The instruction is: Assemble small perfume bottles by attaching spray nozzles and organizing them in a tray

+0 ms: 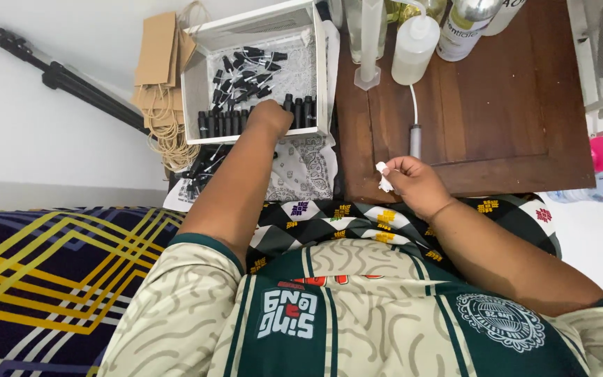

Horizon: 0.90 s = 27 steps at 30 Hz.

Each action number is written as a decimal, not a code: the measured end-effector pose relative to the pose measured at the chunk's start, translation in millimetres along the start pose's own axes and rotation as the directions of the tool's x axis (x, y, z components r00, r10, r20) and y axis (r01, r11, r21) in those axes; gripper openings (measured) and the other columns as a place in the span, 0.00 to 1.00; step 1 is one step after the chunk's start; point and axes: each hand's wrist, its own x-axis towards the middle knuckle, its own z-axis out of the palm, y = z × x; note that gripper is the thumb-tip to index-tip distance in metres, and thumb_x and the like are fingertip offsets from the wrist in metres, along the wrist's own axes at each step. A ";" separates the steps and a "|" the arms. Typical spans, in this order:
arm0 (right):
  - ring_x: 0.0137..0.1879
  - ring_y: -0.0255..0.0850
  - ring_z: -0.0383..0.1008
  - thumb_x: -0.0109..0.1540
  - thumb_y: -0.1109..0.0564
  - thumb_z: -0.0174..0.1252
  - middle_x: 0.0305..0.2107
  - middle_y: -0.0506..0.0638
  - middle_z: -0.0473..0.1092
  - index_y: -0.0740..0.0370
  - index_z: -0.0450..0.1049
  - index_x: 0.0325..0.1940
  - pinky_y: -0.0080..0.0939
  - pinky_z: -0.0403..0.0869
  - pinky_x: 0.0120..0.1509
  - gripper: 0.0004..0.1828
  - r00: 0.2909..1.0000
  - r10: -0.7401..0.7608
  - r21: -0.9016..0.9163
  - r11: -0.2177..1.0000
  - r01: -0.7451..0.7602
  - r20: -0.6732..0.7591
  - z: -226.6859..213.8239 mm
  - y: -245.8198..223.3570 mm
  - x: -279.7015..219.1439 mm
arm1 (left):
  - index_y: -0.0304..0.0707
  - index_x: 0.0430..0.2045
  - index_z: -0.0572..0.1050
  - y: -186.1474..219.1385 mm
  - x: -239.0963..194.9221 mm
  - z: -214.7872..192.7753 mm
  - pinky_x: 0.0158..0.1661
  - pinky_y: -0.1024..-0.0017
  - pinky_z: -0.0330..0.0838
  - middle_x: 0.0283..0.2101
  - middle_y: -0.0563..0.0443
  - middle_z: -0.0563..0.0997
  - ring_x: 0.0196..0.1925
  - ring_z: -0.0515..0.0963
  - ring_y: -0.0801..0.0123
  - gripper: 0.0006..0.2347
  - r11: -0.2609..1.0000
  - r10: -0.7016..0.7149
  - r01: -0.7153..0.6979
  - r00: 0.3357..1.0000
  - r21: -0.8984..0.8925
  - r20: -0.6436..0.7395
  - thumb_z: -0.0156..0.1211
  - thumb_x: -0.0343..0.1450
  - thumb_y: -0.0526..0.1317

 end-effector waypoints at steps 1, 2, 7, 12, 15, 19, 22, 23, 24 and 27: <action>0.24 0.27 0.63 0.63 0.60 0.61 0.20 0.44 0.66 0.62 0.76 0.41 0.24 0.61 0.27 0.04 1.000 0.003 -0.001 1.000 -0.003 0.001 0.8 -0.3 0.3 | 0.32 0.44 0.80 1.6 -4.1 -4.1 0.50 0.54 0.78 0.44 0.36 0.83 0.51 0.83 0.47 0.16 1.000 -0.002 0.002 1.000 0.000 0.002 0.52 0.70 0.42; 0.23 0.28 0.63 0.63 0.60 0.62 0.20 0.44 0.66 0.62 0.76 0.42 0.24 0.61 0.27 0.04 1.000 0.012 0.011 1.000 -0.012 0.002 1.4 -0.8 0.7 | 0.31 0.43 0.80 3.5 -8.2 -8.3 0.49 0.56 0.78 0.43 0.36 0.83 0.50 0.83 0.48 0.15 1.000 -0.006 0.006 1.000 -0.003 0.003 0.52 0.70 0.41; 0.24 0.27 0.63 0.63 0.60 0.62 0.20 0.44 0.66 0.62 0.76 0.41 0.24 0.61 0.26 0.04 0.999 0.035 0.032 0.999 -0.035 0.015 1.2 2.5 0.3 | 0.28 0.44 0.80 0.6 -6.8 -9.9 0.52 0.57 0.76 0.44 0.34 0.82 0.51 0.82 0.47 0.15 0.998 -0.006 0.002 0.998 0.065 0.068 0.50 0.72 0.39; 0.22 0.26 0.61 0.63 0.60 0.62 0.19 0.44 0.65 0.62 0.77 0.41 0.23 0.60 0.25 0.04 0.999 0.044 -0.004 0.999 -0.044 0.018 0.0 -17.7 -9.1 | 0.29 0.52 0.78 5.9 -15.1 -20.5 0.56 0.54 0.74 0.52 0.34 0.81 0.58 0.78 0.45 0.19 0.995 0.047 -0.059 0.988 0.075 0.147 0.56 0.71 0.43; 0.22 0.27 0.62 0.62 0.60 0.61 0.19 0.44 0.65 0.62 0.76 0.41 0.23 0.60 0.25 0.05 0.999 0.048 -0.005 0.999 -0.048 0.020 1.0 -14.5 -7.0 | 0.32 0.51 0.79 -18.5 21.4 -1.6 0.57 0.52 0.74 0.51 0.35 0.81 0.57 0.79 0.46 0.19 0.995 0.071 -0.075 0.995 0.061 0.071 0.57 0.70 0.44; 0.22 0.26 0.61 0.62 0.60 0.62 0.19 0.43 0.64 0.62 0.76 0.41 0.23 0.60 0.25 0.04 0.998 0.049 -0.021 0.999 -0.049 0.025 -0.2 -7.7 -4.2 | 0.37 0.54 0.77 -34.1 35.3 4.4 0.60 0.53 0.71 0.54 0.39 0.80 0.62 0.76 0.49 0.22 1.000 0.030 -0.030 0.999 -0.004 0.020 0.57 0.72 0.52; 0.22 0.27 0.62 0.62 0.60 0.61 0.20 0.44 0.66 0.61 0.77 0.41 0.23 0.60 0.25 0.05 0.998 0.061 -0.024 0.998 -0.060 0.026 1.7 -8.2 -7.7 | 0.54 0.49 0.78 -43.7 20.3 5.9 0.61 0.55 0.71 0.50 0.47 0.82 0.59 0.78 0.51 0.17 0.996 0.057 -0.068 0.980 -0.054 -0.189 0.54 0.72 0.56; 0.22 0.27 0.61 0.62 0.60 0.61 0.20 0.44 0.65 0.61 0.77 0.41 0.23 0.59 0.25 0.05 0.997 0.068 -0.040 0.997 -0.067 0.022 2.1 -8.1 -8.4 | 0.53 0.45 0.79 -40.2 5.8 2.6 0.56 0.54 0.74 0.45 0.49 0.83 0.55 0.80 0.52 0.13 0.983 0.153 -0.173 0.954 -0.058 -0.256 0.56 0.72 0.52; 0.22 0.27 0.61 0.62 0.61 0.61 0.20 0.44 0.64 0.62 0.77 0.41 0.23 0.58 0.25 0.05 0.997 0.071 -0.055 0.996 -0.070 0.013 1.3 -9.5 -7.7 | 0.53 0.42 0.81 -33.5 -6.8 -1.8 0.52 0.54 0.76 0.40 0.50 0.84 0.51 0.82 0.53 0.10 0.958 0.252 -0.283 0.912 -0.053 -0.324 0.58 0.72 0.49; 0.22 0.26 0.60 0.61 0.61 0.61 0.20 0.43 0.63 0.61 0.76 0.41 0.23 0.58 0.25 0.05 0.997 0.076 -0.035 0.997 -0.076 0.018 6.1 -10.2 -9.4 | 0.52 0.48 0.80 -33.4 -2.7 7.9 0.54 0.50 0.75 0.47 0.44 0.82 0.54 0.79 0.43 0.11 0.892 0.441 -0.451 0.860 0.023 -0.256 0.55 0.74 0.46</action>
